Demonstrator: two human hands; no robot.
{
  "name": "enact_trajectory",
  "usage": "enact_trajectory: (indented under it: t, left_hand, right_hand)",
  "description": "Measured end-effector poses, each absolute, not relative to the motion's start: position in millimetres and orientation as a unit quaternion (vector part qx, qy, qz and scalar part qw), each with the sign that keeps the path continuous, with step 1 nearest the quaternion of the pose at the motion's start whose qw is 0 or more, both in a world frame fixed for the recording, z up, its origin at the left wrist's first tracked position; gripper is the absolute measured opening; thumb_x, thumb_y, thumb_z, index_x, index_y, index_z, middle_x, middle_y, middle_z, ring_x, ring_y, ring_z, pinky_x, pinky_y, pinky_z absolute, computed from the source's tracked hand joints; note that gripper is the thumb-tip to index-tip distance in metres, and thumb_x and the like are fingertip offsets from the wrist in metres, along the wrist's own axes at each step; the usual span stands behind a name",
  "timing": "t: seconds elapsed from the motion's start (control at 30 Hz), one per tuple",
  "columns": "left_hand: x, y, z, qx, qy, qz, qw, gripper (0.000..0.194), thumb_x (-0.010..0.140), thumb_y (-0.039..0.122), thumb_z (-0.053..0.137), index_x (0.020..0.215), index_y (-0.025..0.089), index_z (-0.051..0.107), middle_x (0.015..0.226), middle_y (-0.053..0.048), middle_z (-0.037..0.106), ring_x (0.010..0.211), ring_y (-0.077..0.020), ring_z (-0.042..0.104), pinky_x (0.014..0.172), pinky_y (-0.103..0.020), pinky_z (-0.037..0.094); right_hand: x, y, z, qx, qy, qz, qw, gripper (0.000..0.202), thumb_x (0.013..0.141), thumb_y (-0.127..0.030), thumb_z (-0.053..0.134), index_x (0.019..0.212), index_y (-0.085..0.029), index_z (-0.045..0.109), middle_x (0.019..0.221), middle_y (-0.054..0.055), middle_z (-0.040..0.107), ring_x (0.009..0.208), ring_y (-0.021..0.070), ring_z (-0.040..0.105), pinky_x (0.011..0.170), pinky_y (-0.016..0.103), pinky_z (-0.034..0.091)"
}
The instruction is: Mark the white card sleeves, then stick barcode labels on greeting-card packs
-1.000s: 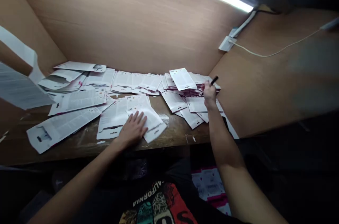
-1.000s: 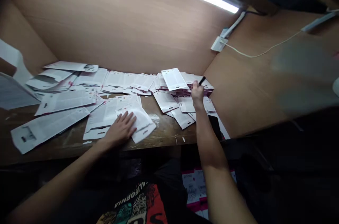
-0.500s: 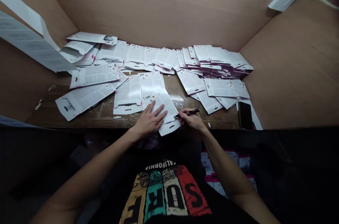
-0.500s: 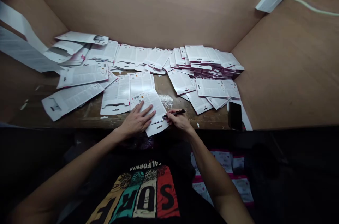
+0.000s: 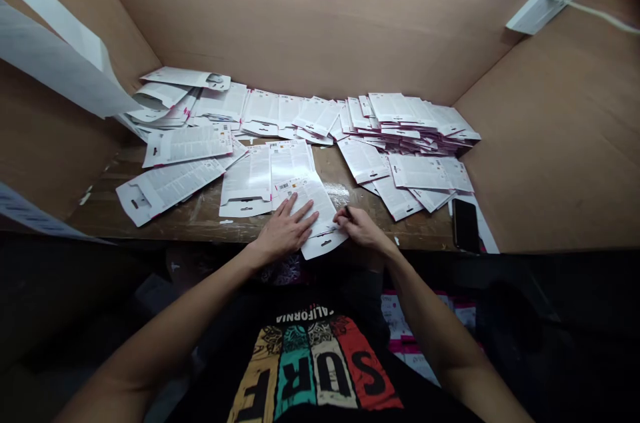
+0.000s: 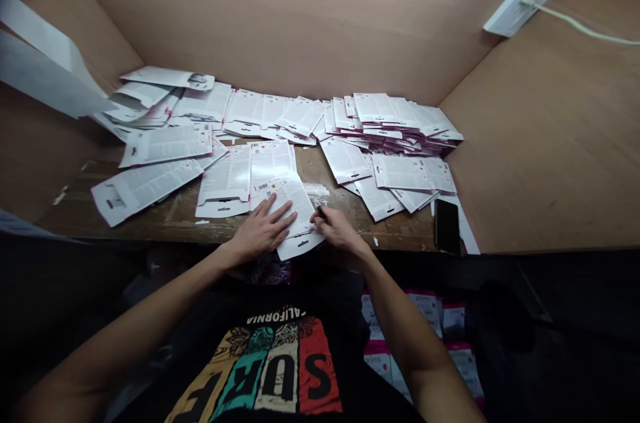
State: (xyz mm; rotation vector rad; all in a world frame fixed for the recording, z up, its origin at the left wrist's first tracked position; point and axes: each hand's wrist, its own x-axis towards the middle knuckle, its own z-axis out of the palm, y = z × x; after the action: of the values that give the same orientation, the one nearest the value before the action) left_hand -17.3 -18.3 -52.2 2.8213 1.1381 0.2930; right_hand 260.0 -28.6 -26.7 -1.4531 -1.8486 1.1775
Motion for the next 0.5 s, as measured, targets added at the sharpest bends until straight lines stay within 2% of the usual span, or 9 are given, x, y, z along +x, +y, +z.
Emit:
enact_trajectory:
  t: [0.1,0.2,0.27,0.4,0.43,0.5]
  left_hand:
    - [-17,-19,-51,0.921,0.373,0.097,0.052,0.052,0.109,0.044,0.046,0.158,0.031,0.054,0.173,-0.003,0.042,0.166,-0.0412,0.014,0.130,-0.057,0.028]
    - [-17,-19,-49,0.921,0.374,0.094,0.065,0.053,0.110,0.044,0.043,0.159,0.030,0.053,0.173,-0.003,0.041,0.166,-0.0411,0.012,0.130,-0.058,0.027]
    - [-17,-18,-47,0.919,0.376,0.091,0.074,0.053,0.110,0.044,0.042,0.160,0.030,0.052,0.173,-0.003,0.041,0.167,-0.0402,0.012,0.130,-0.057,0.026]
    - [-20,-14,-43,0.920,0.374,0.071,0.098,0.051,0.109,0.038,0.045,0.158,0.029,0.054,0.173,-0.002,0.041,0.166,-0.0385,0.015,0.132,-0.057,0.024]
    - [-20,-13,-41,0.921,0.369,0.067,0.103,0.052,0.108,0.038,0.047,0.158,0.028,0.053,0.173,-0.003,0.041,0.166,-0.0392,0.016,0.132,-0.058,0.023]
    - [-21,-14,-39,0.926,0.355,0.064,0.112,0.061,0.104,0.049,0.054,0.160,0.024,0.051,0.172,-0.007,0.042,0.165,-0.0429,0.015,0.132,-0.060,0.020]
  right_hand:
    - [241,-35,-30,-0.555,-0.778,0.264,0.129,0.011,0.096,-0.022,0.061,0.103,-0.020,0.069,0.106,0.009,0.071,0.092,0.0212,0.064,0.080,0.029,0.045]
    - [230,-44,-24,-0.571,-0.797,0.189,0.049,0.017,0.099,-0.016,0.055,0.113,-0.018,0.066,0.116,0.013,0.069,0.097,0.0225,0.063,0.079,0.029,0.044]
    - [233,-51,-12,-0.530,-0.816,0.227,0.038,0.016,0.102,-0.017,0.052,0.110,-0.016,0.066,0.113,0.013,0.070,0.096,0.0222,0.062,0.079,0.029,0.045]
    - [249,-65,16,-0.279,-0.835,0.474,0.023,0.018,0.102,-0.036,0.066,0.101,-0.019,0.070,0.097,0.004,0.071,0.088,0.0187,0.064,0.081,0.028,0.050]
    - [252,-67,19,-0.277,-0.831,0.481,0.040,0.021,0.099,-0.040,0.071,0.103,-0.020,0.072,0.100,0.005,0.071,0.090,0.0193,0.065,0.083,0.029,0.051]
    - [255,-69,16,-0.377,-0.833,0.394,0.087,0.032,0.092,-0.044,0.081,0.114,-0.022,0.072,0.117,0.008,0.070,0.103,0.0236,0.067,0.088,0.033,0.054]
